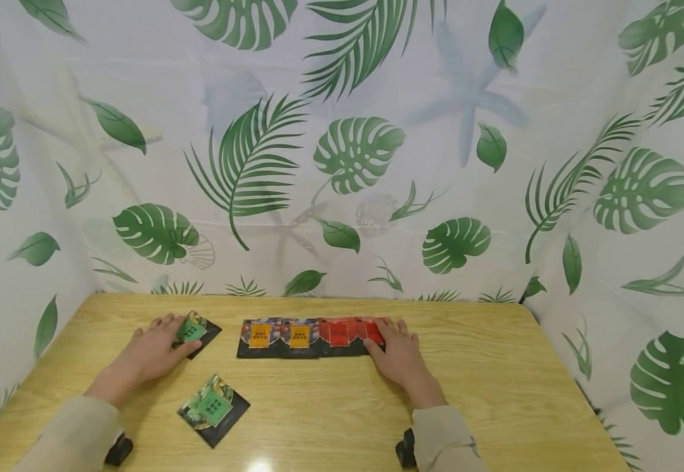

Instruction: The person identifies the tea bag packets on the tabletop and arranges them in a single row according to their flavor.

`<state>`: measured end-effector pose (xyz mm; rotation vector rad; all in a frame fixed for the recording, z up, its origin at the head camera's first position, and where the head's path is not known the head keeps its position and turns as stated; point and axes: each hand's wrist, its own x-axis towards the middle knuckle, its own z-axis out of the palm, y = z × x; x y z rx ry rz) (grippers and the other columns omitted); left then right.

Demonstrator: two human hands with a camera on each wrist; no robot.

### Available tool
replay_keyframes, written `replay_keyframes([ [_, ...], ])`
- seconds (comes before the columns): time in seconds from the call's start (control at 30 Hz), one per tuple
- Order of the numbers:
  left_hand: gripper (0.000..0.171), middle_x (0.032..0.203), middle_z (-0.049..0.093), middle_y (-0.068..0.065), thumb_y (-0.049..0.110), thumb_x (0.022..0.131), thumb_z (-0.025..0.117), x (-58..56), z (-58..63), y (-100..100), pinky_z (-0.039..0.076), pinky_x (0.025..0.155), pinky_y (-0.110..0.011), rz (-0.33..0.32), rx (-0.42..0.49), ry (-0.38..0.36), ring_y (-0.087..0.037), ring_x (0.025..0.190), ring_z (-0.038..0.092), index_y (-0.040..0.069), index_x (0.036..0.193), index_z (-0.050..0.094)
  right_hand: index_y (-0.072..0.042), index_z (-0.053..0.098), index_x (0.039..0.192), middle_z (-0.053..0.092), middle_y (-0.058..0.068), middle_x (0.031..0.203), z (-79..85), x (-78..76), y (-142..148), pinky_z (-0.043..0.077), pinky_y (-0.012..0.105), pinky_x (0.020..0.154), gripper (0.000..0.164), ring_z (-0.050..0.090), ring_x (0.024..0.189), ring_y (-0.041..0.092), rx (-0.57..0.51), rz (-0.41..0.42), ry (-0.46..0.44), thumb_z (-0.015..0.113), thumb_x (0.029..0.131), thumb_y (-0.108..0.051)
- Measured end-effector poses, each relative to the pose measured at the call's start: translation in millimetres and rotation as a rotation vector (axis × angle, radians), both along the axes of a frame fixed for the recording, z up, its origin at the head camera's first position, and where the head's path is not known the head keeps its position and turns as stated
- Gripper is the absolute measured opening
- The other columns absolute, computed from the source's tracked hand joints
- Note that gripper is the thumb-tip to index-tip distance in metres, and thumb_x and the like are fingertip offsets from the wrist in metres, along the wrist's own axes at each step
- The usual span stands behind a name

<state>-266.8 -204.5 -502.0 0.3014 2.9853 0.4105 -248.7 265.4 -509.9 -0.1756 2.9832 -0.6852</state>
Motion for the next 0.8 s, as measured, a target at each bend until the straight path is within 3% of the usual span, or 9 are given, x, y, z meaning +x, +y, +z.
replay_keyframes([
  [0.47, 0.067, 0.163, 0.031, -0.039, 0.030, 0.109, 0.053, 2.6, 2.0, -0.1, 0.027, 0.114, -0.083, -0.070, 0.060, -0.026, -0.061, 0.150, 0.029, -0.008, 0.161, 0.034, 0.001, 0.041, 0.160, 0.034, 0.030, 0.167, 1.1, 0.9, -0.6, 0.017, 0.079, 0.122, 0.063, 0.020, 0.157, 0.056, -0.004, 0.001, 0.004, 0.055, 0.110, -0.035],
  [0.7, 0.070, 0.164, 0.028, -0.039, 0.041, 0.111, 0.051, 3.7, 1.9, 2.3, 0.024, 0.115, -0.083, -0.061, 0.057, -0.043, -0.061, 0.151, 0.027, -0.001, 0.163, 0.034, 0.002, 0.041, 0.160, 0.034, 0.031, 0.166, -0.2, 1.1, 0.3, 0.018, 0.079, 0.121, 0.064, 0.021, 0.157, 0.057, 0.000, 0.009, 0.014, 0.055, 0.110, -0.035],
  [0.8, 0.066, 0.165, 0.028, -0.039, 0.035, 0.110, 0.054, 5.1, 1.8, 1.7, 0.024, 0.115, -0.083, -0.072, 0.055, -0.044, -0.061, 0.152, 0.027, 0.000, 0.163, 0.035, 0.002, 0.041, 0.160, 0.034, 0.031, 0.166, -1.0, 0.6, 0.6, 0.018, 0.080, 0.121, 0.064, 0.020, 0.156, 0.057, 0.002, 0.010, 0.013, 0.055, 0.110, -0.035],
])
